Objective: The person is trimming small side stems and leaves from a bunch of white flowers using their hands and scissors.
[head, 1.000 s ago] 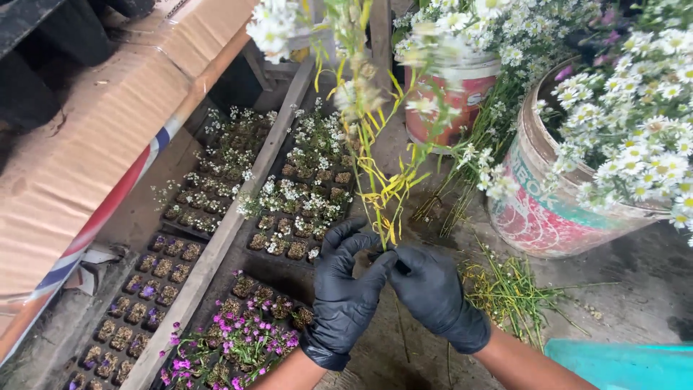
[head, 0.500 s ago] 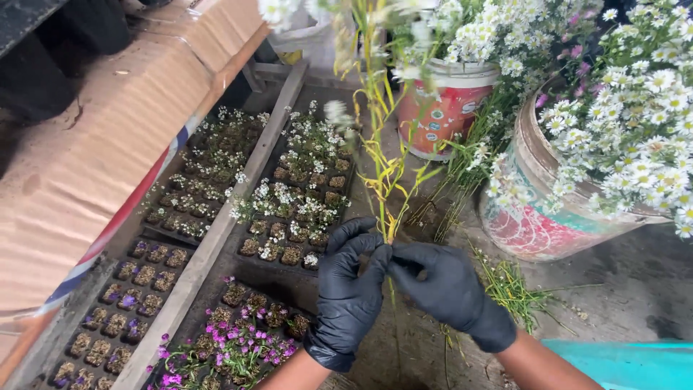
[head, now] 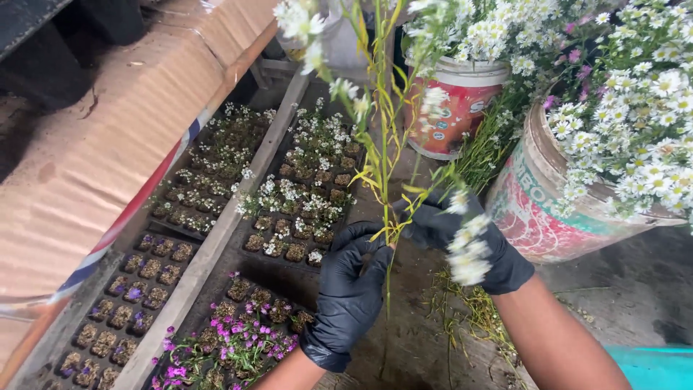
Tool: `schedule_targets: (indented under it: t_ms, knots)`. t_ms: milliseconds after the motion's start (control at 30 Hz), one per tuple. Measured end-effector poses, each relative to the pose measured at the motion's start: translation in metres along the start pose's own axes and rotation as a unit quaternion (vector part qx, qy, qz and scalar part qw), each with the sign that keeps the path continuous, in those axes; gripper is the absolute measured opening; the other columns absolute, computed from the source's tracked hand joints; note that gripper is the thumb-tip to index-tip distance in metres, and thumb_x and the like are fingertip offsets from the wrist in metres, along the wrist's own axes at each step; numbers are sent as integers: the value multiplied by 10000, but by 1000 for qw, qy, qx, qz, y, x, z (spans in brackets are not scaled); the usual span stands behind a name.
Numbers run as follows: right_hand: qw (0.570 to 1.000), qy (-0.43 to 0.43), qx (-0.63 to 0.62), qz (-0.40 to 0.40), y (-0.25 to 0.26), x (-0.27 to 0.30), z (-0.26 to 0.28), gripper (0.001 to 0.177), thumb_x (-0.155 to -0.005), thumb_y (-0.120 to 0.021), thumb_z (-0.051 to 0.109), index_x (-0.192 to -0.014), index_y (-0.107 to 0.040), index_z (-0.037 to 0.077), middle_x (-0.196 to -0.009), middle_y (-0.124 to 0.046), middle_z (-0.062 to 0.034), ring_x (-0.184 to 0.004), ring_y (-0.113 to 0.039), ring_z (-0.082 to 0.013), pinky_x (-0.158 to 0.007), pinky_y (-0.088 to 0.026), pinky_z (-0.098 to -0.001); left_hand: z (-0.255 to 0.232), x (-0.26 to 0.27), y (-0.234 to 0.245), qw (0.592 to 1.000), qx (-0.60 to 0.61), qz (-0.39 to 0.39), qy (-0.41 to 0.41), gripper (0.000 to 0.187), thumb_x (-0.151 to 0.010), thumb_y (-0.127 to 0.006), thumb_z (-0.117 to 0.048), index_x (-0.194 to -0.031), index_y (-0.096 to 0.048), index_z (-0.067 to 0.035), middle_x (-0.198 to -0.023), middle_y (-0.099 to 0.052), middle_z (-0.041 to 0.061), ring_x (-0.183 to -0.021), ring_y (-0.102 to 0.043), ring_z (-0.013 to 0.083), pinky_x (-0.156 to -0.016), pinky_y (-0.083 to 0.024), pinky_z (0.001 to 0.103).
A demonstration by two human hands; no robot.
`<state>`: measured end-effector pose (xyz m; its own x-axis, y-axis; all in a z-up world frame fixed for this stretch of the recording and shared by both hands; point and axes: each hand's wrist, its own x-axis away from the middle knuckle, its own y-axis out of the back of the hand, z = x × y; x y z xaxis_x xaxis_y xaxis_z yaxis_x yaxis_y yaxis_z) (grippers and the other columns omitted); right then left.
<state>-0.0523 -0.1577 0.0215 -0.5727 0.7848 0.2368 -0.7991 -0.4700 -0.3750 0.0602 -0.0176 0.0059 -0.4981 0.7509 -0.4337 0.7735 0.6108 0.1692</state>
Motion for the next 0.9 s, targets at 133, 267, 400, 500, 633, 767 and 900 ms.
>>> schedule_targets:
  t_ms: [133,267,400,500,633,767,900]
  knots:
    - [971,83,211,80,3,4,12,222,-880,-731,227,-857,-804,19,-528,-640,-106,-404,-486,-139,-408,-344,-282,1,3,-1,1000,17,3,3,146,-936,-644,-91,-989,-781,-91,-1118,-685,56,-1030,-679,187,-925,-552,318]
    - [961,132,224,94,6,6,0,275,-816,-764,257,-660,-693,42,-517,-582,-62,-425,-468,-139,-422,-340,-298,-8,3,-2,1000,-15,11,2,192,-923,-665,-94,-1060,-798,-111,-1126,-695,45,-1049,-684,182,-953,-546,305]
    - [981,188,9,48,3,12,-9,251,-729,-873,61,-642,-665,-50,-608,-674,-163,-398,-517,-187,-321,-389,-324,1,5,-3,1000,-4,7,8,137,-920,-670,-117,-969,-798,-108,-1094,-701,42,-1012,-686,171,-909,-551,309]
    - [959,192,201,52,5,29,-1,286,-868,-725,94,-592,-697,24,-505,-644,-61,-436,-543,-126,-468,-452,-283,8,6,-6,999,47,-23,0,73,-918,-714,-60,-876,-743,-112,-1072,-696,57,-1005,-679,180,-938,-547,307]
    - [917,238,319,9,13,52,-21,245,-922,-689,185,-708,-788,120,-623,-777,-15,-541,-713,-103,-588,-641,-277,15,7,-4,994,71,-33,71,60,-900,-741,-69,-860,-747,-112,-1105,-675,47,-1045,-674,161,-992,-520,304]
    - [854,424,301,37,14,58,-36,55,-915,-712,50,-944,-753,73,-1106,-789,-98,-1026,-781,-209,-937,-615,-329,10,6,-4,995,52,-12,83,75,-907,-718,-109,-925,-791,-104,-1083,-699,26,-1015,-686,176,-955,-550,327]
    - [798,510,315,70,14,59,-31,61,-964,-657,56,-1017,-650,86,-1132,-773,-150,-1051,-793,-283,-924,-635,-376,12,6,-4,996,52,-13,67,31,-885,-753,-104,-881,-777,-123,-1071,-708,21,-1005,-699,186,-928,-566,342]
